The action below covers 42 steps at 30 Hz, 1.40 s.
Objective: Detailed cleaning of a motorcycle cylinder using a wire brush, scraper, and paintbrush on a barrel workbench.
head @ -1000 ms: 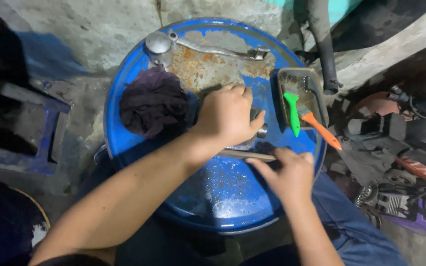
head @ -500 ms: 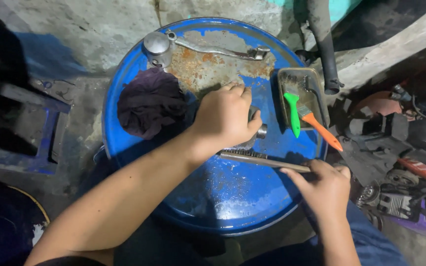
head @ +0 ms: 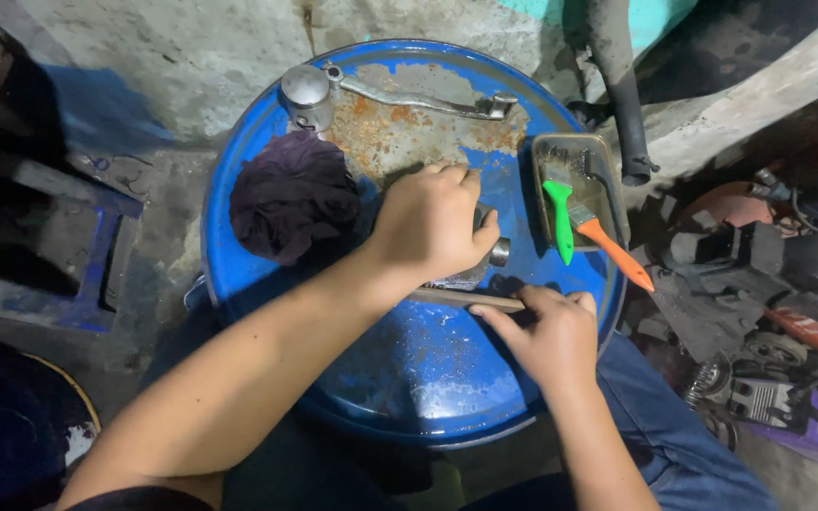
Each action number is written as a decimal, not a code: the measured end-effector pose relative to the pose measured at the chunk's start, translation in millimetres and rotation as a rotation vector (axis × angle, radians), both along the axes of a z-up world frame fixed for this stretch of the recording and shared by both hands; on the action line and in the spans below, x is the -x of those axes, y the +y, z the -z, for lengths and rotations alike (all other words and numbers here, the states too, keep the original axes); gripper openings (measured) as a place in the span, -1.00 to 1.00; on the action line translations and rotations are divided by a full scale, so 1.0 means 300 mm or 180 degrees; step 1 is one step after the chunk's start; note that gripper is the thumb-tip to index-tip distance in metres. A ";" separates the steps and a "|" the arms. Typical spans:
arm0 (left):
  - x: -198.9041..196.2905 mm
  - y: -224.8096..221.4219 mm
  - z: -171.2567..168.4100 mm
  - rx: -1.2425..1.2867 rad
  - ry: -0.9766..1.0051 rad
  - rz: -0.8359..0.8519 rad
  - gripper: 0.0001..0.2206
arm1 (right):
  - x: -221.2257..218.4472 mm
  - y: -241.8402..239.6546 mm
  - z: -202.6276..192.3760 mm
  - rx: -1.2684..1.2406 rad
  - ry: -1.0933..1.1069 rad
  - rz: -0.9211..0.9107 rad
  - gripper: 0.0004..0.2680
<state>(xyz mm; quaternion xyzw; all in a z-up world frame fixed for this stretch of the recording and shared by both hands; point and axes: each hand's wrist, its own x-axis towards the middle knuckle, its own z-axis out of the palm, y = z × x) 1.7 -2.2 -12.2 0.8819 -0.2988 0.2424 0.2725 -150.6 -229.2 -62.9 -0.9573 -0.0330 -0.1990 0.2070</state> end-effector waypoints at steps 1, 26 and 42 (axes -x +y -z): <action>-0.001 0.003 0.000 0.0002 0.0001 -0.0006 -0.51 | 0.007 -0.021 -0.004 0.0002 0.0001 -0.0006 -0.55; -0.004 -0.012 0.021 -0.0219 0.0012 -0.0246 -0.46 | 0.034 -0.082 -0.006 0.0077 -0.0082 0.0002 -0.59; 0.009 -0.003 -0.011 -0.0128 -0.0060 -0.0209 -0.51 | -0.039 0.066 0.004 -0.0035 -0.0185 -0.0185 -0.58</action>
